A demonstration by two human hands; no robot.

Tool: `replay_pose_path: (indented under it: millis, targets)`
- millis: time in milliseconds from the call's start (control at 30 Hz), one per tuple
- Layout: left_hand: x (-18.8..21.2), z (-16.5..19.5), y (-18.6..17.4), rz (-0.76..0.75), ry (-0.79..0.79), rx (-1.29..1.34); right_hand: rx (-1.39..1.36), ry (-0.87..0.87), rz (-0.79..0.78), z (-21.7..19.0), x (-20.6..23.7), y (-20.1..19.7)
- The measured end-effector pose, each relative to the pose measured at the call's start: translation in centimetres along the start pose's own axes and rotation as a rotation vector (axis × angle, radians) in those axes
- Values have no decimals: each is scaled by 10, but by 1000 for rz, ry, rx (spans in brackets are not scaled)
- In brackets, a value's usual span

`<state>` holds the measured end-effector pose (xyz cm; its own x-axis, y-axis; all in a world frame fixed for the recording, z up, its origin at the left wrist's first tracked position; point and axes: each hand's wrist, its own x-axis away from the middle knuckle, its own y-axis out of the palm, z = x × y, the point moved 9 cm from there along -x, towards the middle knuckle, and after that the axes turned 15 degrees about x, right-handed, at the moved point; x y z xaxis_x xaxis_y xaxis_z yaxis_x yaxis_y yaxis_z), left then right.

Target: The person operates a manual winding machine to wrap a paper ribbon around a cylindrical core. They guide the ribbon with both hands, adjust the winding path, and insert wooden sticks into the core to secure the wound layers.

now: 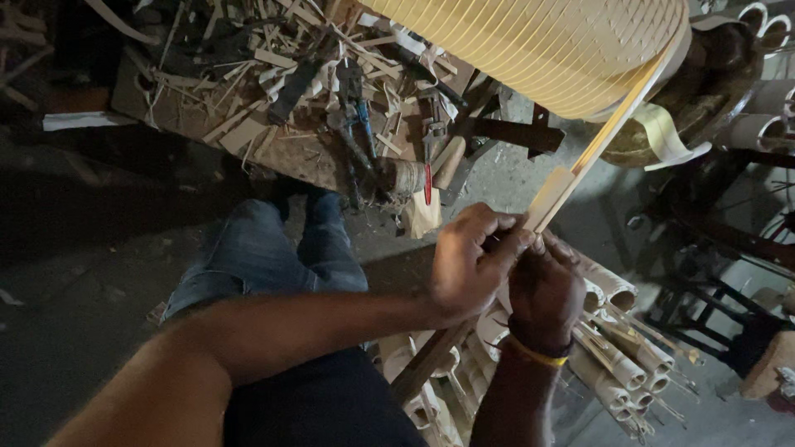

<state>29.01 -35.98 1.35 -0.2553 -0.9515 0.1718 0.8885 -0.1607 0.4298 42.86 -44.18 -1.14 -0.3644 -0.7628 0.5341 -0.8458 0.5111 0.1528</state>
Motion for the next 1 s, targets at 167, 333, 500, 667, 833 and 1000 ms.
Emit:
replay_pose_path:
  millis: [167, 333, 500, 667, 833, 1000]
  targets:
    - [1, -5, -1, 15, -24, -46, -180, 1, -32, 27, -6, -23]
    - [2, -2, -1, 26, 25, -55, -336, -14, -129, 40, -10, -27]
    - [6, -18, 0, 65, -138, 106, -307, 4, -169, 40, -12, -21]
    - [9, -22, 1, 92, -139, 149, -357, 59, -157, 46, -12, -21]
    - [7, -18, 1, 69, -90, 94, -395, 40, -188, 51, -16, -29]
    - [1, -17, 0, 31, -154, 58, -306, 117, -97, 55, -14, -42]
